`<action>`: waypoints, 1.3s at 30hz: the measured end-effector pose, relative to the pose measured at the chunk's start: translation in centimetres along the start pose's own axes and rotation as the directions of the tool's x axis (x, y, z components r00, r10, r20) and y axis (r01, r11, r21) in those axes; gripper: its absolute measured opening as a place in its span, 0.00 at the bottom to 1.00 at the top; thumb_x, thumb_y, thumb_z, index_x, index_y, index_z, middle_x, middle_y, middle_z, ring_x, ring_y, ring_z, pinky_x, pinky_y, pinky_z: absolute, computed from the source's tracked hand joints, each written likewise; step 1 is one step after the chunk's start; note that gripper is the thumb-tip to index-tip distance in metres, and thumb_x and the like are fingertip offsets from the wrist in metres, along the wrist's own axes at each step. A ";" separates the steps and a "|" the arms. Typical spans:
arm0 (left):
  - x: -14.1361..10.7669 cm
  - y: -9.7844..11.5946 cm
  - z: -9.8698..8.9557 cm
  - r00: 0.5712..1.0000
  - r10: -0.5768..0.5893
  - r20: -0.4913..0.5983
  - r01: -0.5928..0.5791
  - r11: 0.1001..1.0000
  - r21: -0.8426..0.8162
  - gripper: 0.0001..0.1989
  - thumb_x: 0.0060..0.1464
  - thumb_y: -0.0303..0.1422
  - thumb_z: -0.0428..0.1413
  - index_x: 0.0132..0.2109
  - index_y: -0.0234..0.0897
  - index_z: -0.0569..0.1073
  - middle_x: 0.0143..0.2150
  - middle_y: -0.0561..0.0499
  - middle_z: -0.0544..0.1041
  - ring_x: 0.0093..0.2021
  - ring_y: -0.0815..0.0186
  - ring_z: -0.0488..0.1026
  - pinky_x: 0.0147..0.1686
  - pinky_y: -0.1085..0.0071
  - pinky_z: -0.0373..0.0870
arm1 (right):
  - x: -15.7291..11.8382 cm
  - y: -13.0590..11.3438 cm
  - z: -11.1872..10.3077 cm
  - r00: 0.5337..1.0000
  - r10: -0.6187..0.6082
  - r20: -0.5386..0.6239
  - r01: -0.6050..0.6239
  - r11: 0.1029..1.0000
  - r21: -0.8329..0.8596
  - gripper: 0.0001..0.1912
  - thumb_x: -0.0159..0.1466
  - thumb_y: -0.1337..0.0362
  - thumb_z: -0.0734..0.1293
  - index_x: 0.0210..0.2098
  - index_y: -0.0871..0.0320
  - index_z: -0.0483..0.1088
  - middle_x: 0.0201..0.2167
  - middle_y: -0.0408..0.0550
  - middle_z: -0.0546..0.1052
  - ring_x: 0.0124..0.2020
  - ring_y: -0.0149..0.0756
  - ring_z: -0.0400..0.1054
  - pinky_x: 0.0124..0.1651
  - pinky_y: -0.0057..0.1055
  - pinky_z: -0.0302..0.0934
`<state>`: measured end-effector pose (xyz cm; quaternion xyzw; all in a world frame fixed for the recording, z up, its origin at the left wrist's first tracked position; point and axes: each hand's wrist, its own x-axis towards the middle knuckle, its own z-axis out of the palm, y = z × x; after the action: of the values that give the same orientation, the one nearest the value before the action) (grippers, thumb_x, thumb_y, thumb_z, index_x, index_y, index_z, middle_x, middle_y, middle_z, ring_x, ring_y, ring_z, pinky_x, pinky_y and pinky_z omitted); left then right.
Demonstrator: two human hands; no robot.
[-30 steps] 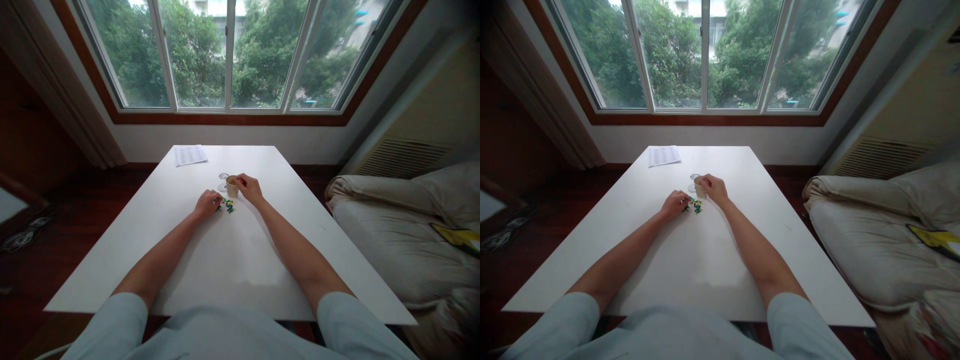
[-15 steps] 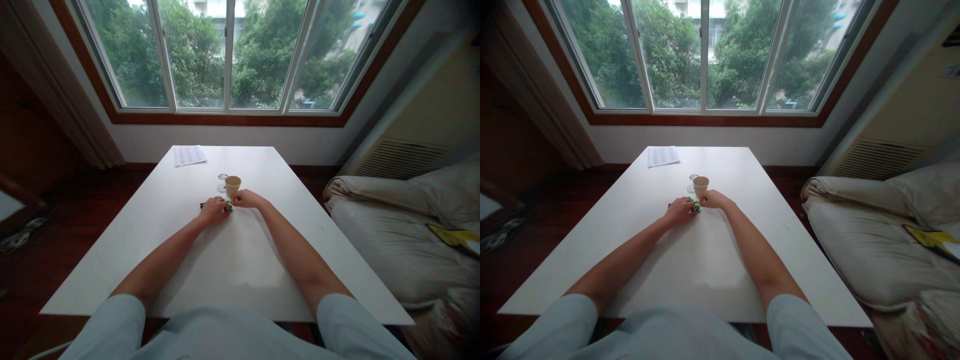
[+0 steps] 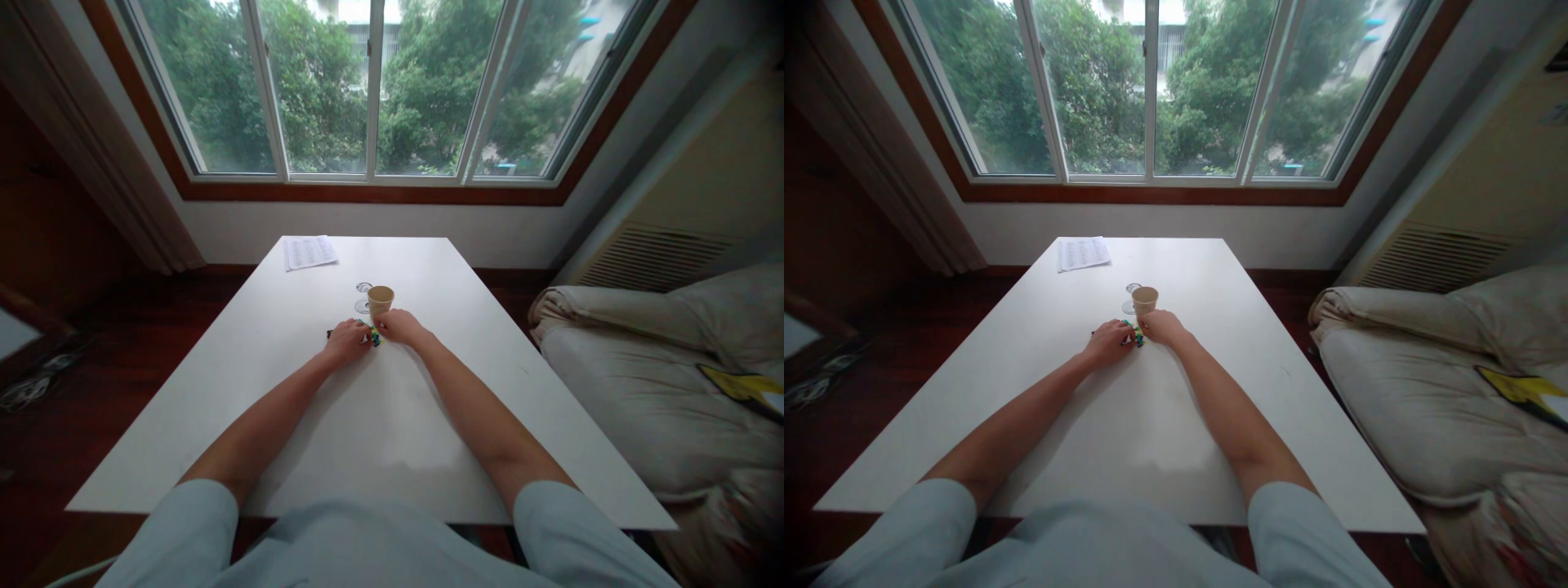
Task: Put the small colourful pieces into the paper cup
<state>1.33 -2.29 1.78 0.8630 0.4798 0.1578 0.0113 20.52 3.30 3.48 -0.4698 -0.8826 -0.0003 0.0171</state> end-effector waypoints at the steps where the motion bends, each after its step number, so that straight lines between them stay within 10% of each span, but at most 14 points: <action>1: 0.0 0.0 0.0 1.000 0.003 -0.003 -0.003 1.000 -0.003 0.07 0.58 0.31 0.57 0.41 0.42 0.80 0.40 0.49 0.79 0.42 0.61 0.71 0.45 0.66 0.66 | 0.0 0.1 0.0 1.000 0.013 0.006 -0.013 1.000 -0.005 0.12 0.68 0.58 0.63 0.43 0.52 0.78 0.41 0.51 0.81 0.41 0.42 0.74 0.37 0.29 0.56; 39: 0.1 -0.2 0.1 1.000 -0.014 0.008 0.014 1.000 -0.010 0.08 0.57 0.28 0.55 0.40 0.41 0.80 0.40 0.47 0.79 0.44 0.60 0.71 0.46 0.66 0.66 | -0.3 0.2 -0.4 0.998 0.038 0.042 -0.041 0.998 0.053 0.09 0.65 0.61 0.66 0.41 0.54 0.78 0.39 0.50 0.81 0.39 0.40 0.73 0.35 0.27 0.54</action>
<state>1.28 -2.12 1.66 0.8601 0.4851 0.1569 0.0187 20.84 3.13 3.83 -0.4864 -0.8730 0.0332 0.0115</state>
